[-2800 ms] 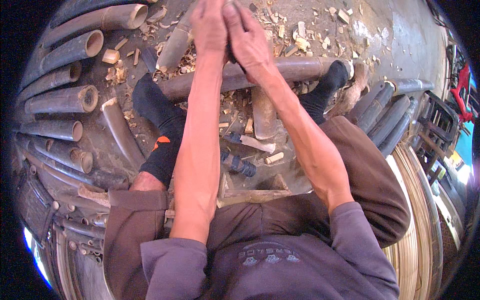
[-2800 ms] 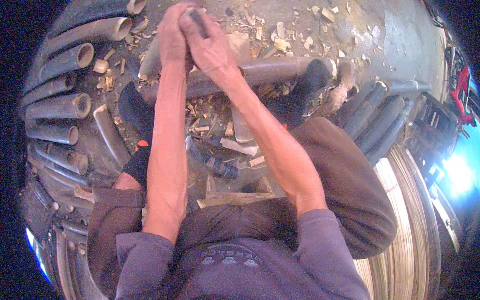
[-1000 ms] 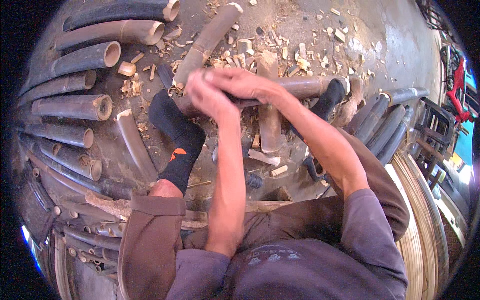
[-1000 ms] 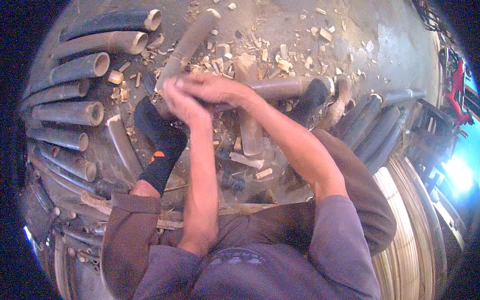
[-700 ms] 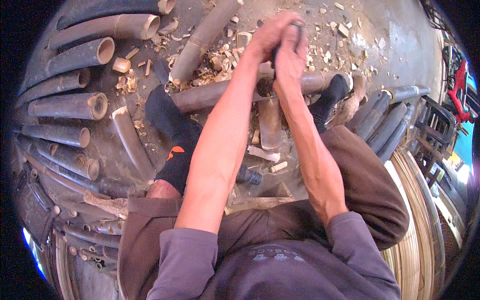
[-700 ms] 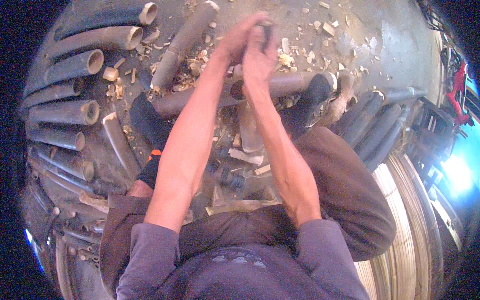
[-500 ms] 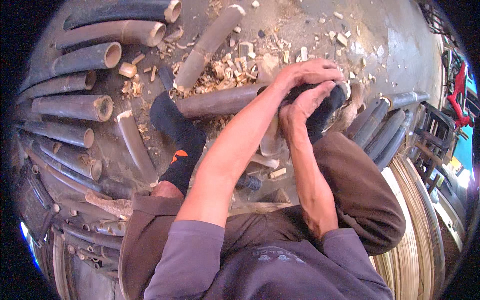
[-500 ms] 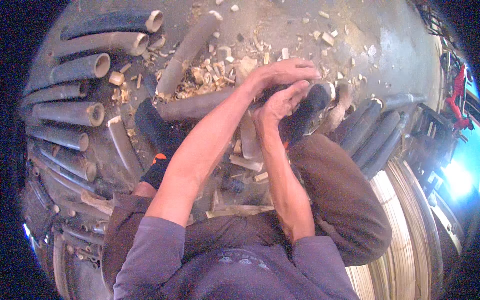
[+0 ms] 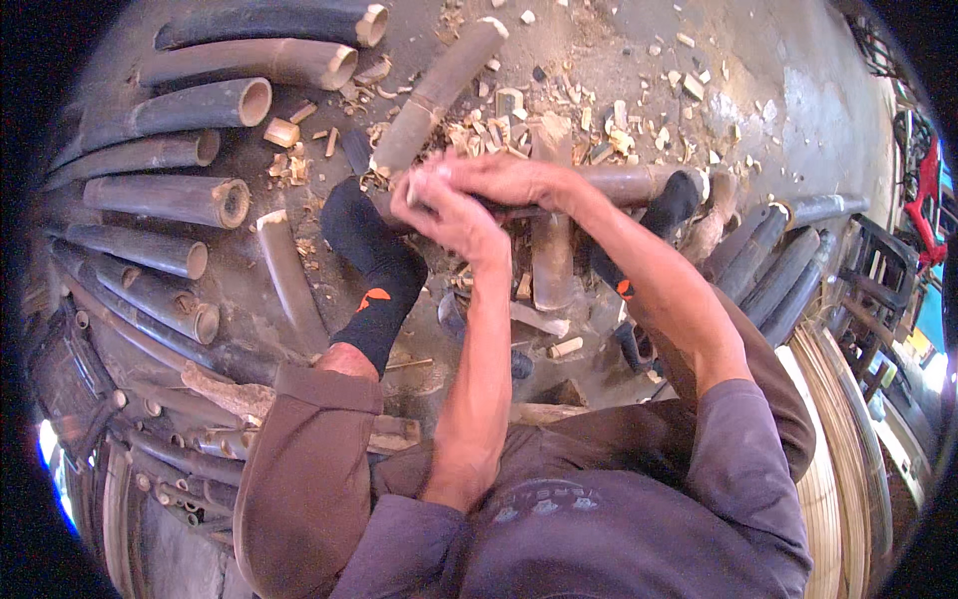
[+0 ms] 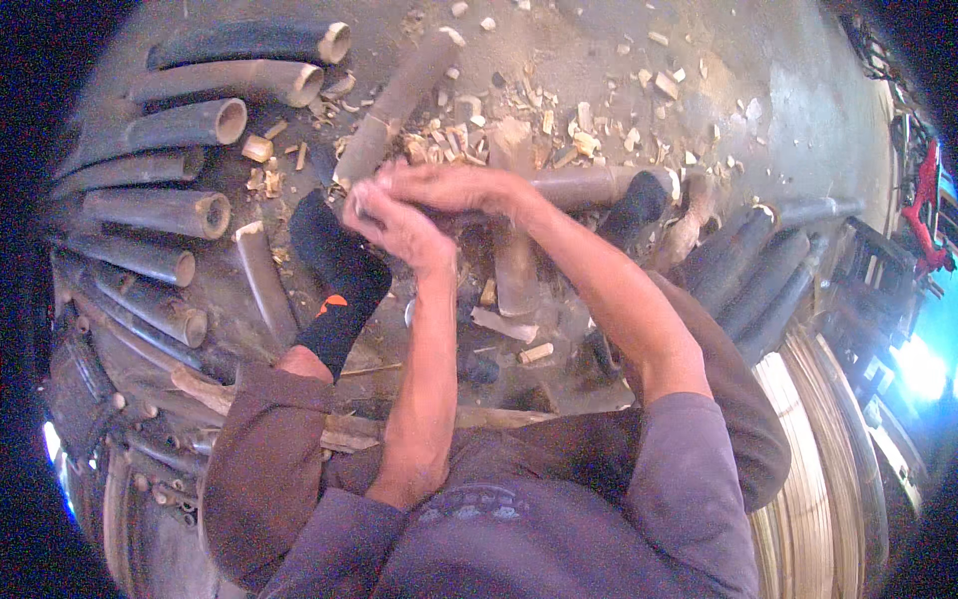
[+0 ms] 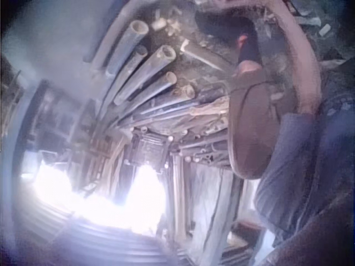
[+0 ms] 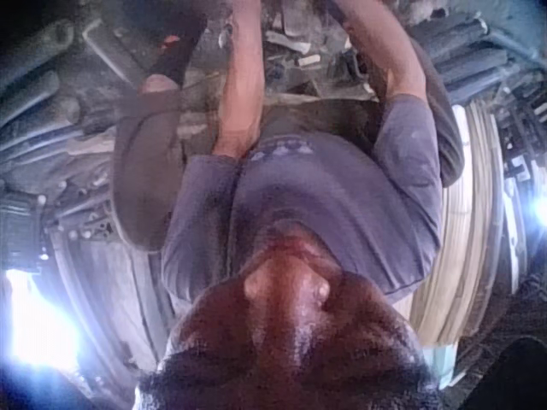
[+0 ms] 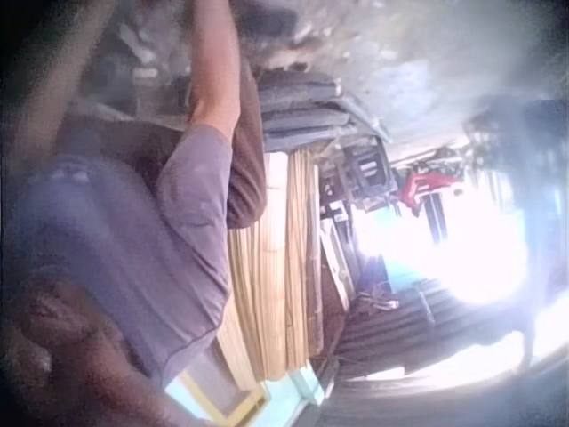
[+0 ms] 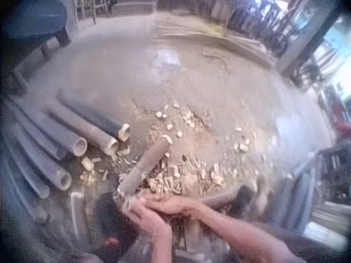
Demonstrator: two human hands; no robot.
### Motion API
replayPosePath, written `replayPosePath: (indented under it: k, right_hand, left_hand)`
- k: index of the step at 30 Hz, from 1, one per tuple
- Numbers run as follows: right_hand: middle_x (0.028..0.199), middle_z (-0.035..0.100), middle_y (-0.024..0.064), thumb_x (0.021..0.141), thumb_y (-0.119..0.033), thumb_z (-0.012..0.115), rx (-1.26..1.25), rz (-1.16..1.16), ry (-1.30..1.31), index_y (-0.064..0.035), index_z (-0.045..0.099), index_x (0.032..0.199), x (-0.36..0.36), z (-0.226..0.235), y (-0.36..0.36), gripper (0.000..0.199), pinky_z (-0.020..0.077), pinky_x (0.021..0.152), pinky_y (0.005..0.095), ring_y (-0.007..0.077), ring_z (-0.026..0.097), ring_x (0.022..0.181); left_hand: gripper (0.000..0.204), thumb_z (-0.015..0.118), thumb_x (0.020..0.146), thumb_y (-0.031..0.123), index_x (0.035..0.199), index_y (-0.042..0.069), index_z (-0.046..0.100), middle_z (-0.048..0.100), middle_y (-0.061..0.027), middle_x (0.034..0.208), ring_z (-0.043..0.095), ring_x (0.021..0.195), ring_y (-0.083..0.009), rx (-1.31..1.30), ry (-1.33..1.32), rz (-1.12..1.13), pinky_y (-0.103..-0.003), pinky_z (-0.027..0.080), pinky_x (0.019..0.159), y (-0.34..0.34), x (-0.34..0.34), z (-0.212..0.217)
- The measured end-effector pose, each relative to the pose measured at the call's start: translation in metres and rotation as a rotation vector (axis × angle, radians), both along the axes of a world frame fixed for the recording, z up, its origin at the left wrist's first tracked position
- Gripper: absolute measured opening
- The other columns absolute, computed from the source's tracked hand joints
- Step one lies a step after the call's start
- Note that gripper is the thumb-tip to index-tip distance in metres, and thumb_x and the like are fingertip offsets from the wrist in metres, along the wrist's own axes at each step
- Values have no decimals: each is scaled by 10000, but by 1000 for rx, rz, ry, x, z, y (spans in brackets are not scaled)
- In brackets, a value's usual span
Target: The person sits on the floor and processes bamboo poles by measuring, cutting, and shaping them. They use a tape measure, a knife, and a wooden mallet to split and hollow the bamboo, then assemble the pieces into a structure.
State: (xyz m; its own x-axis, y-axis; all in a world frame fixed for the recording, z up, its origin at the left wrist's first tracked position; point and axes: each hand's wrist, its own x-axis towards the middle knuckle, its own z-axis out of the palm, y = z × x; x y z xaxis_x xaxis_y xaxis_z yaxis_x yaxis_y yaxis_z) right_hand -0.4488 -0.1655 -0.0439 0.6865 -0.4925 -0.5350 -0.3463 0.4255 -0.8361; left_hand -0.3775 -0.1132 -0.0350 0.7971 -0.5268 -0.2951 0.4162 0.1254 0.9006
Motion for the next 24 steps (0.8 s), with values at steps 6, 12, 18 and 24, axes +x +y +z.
replayPosePath:
  k: [6,12,18,24]
  right_hand:
    - [1002,684,62,903,-563,578,-226,-609,231,-117,597,1274,-30,26,-16,580,489,787,297,110,579,900]
    - [1301,517,124,901,-309,608,-587,-1084,267,6,414,1382,-85,101,73,607,420,960,316,196,518,1120]
    - [1292,487,140,815,-194,706,-533,-1007,249,-79,354,1344,-81,108,225,646,428,943,329,183,495,1135]
    - [1444,370,123,869,-218,704,-512,-1062,232,-145,106,1537,-55,53,209,899,396,1023,342,220,453,1234]
  left_hand:
    - [200,522,968,214,939,19,488,484,-20,824,463,746,-119,118,-93,-174,-277,408,676,15,-17,34]
    - [634,351,949,652,998,90,639,641,-13,894,578,772,-141,347,840,-911,-301,436,735,65,-67,77]
    - [537,425,975,529,1116,25,543,657,-110,958,637,835,-177,149,720,-1287,-331,550,679,71,-52,57]
    - [792,480,929,524,1273,-185,394,493,-391,1252,500,1223,-415,276,-225,-1859,-411,389,1040,78,-16,69]
